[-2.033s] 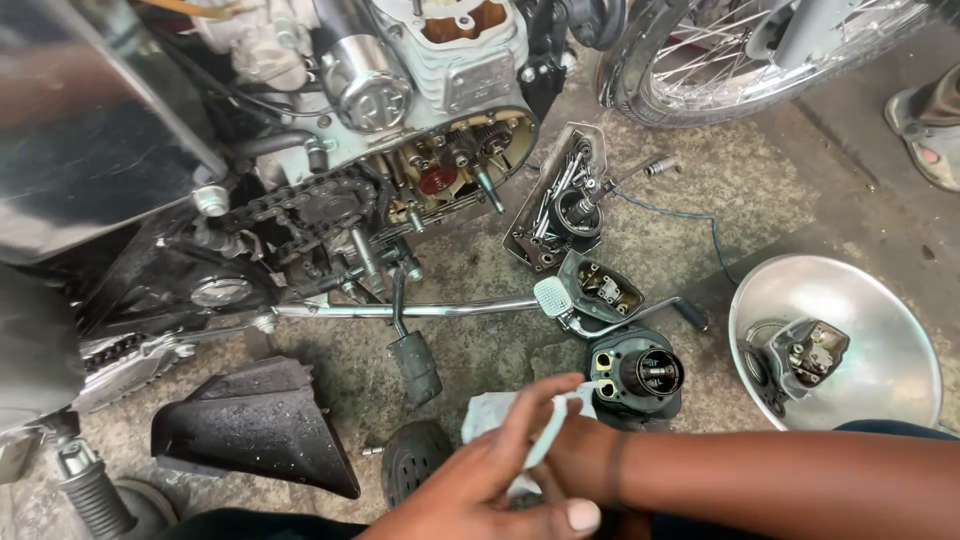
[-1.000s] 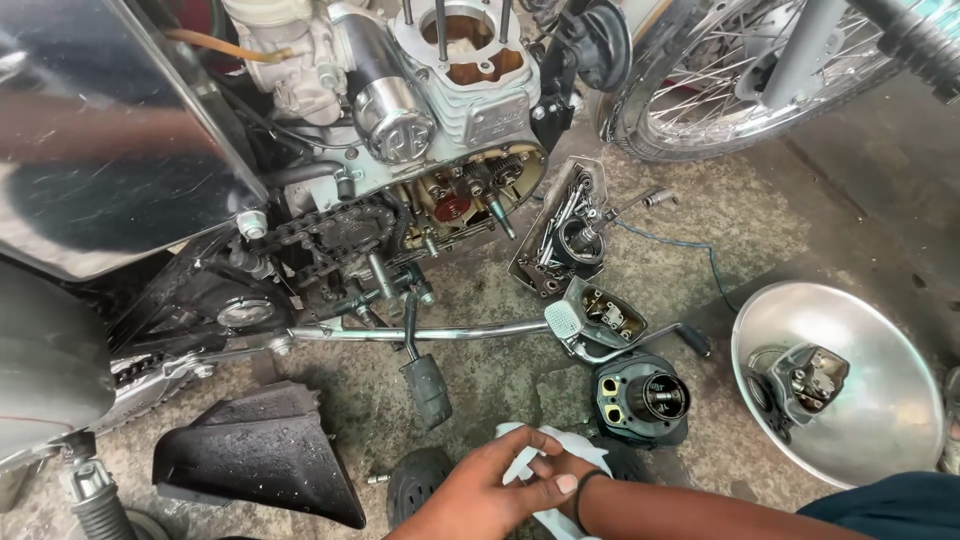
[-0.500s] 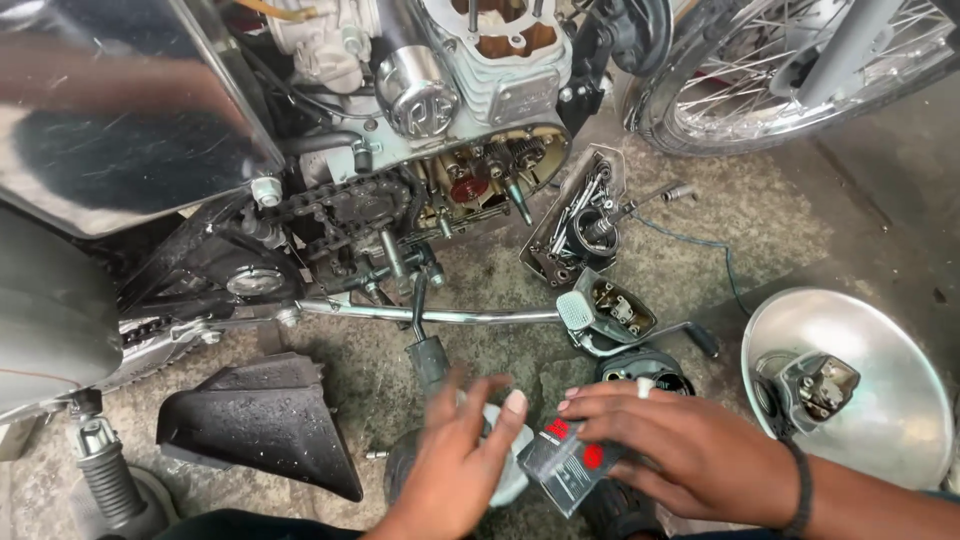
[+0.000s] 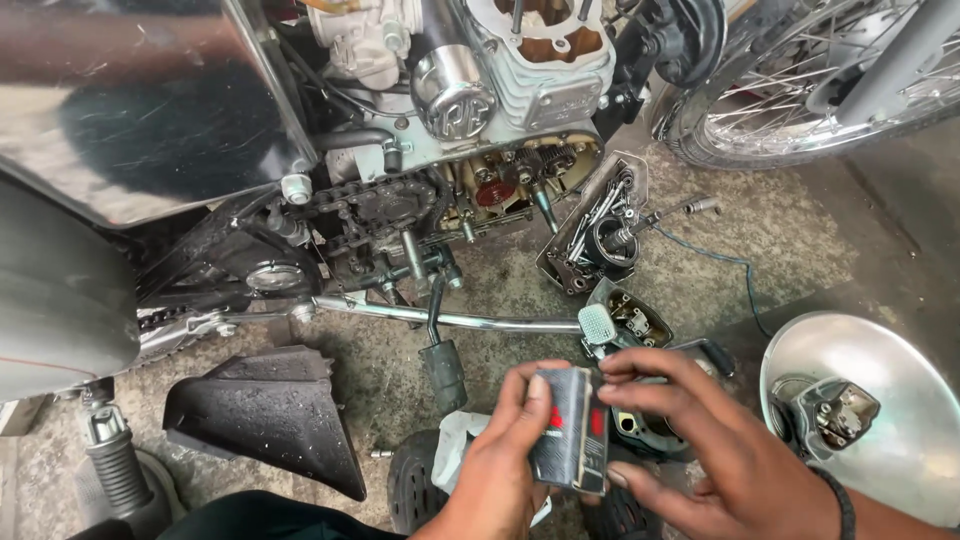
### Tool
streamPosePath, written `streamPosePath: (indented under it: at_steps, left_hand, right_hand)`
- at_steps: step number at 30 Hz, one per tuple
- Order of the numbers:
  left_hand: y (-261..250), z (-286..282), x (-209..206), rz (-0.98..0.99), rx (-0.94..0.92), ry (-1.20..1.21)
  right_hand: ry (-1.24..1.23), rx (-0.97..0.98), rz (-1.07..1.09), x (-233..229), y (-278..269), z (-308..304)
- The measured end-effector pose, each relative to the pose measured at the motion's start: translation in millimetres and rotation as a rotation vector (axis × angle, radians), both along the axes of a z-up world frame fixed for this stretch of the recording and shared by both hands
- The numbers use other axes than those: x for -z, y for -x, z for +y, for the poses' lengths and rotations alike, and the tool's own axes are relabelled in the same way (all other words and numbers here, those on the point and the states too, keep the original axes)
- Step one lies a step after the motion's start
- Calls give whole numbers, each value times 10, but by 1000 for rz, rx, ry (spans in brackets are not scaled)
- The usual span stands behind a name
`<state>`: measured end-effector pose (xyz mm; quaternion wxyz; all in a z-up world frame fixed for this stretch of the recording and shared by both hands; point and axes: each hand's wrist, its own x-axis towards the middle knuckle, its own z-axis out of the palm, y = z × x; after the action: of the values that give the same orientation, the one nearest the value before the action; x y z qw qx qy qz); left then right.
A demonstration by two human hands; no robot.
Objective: Repairing a motorcycle engine by unpacking and installing small internal components.
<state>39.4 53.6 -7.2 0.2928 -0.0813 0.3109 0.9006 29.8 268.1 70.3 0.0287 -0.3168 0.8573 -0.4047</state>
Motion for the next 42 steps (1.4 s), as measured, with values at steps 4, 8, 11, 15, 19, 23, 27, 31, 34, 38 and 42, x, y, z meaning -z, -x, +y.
streamPosePath:
  at_steps: [4, 8, 11, 15, 19, 23, 27, 31, 34, 38, 42]
  left_hand:
    - [89, 14, -160, -38, 31, 254]
    - [55, 42, -155, 50, -4, 183]
    - [18, 39, -206, 17, -30, 187]
    - [-24, 9, -395, 431, -71, 169]
    - [-3, -5, -457, 227, -35, 235]
    - [-41, -1, -387, 359, -144, 299]
    - [-60, -12, -361, 457, -163, 327]
    - [-52, -23, -277, 595, -189, 340]
    - [-30, -26, -415, 526, -96, 536]
    - [-57, 37, -451, 527, -77, 748]
    - [-43, 75, -441, 684, -285, 970]
  right_hand:
    - [115, -20, -232, -21, 22, -15]
    - [92, 13, -197, 21, 31, -15]
    - [49, -19, -156, 1, 7, -34]
    - [-29, 36, -132, -24, -96, -38]
    - [85, -12, -45, 47, -109, 0]
    - [109, 79, -156, 81, -145, 48]
    - [90, 201, -136, 90, -208, 10]
    - [-2, 217, -44, 103, -234, 56]
    - [57, 261, -221, 117, -253, 12]
    - [-38, 262, -218, 150, -242, -70]
    - [-67, 103, -32, 80, -164, -154]
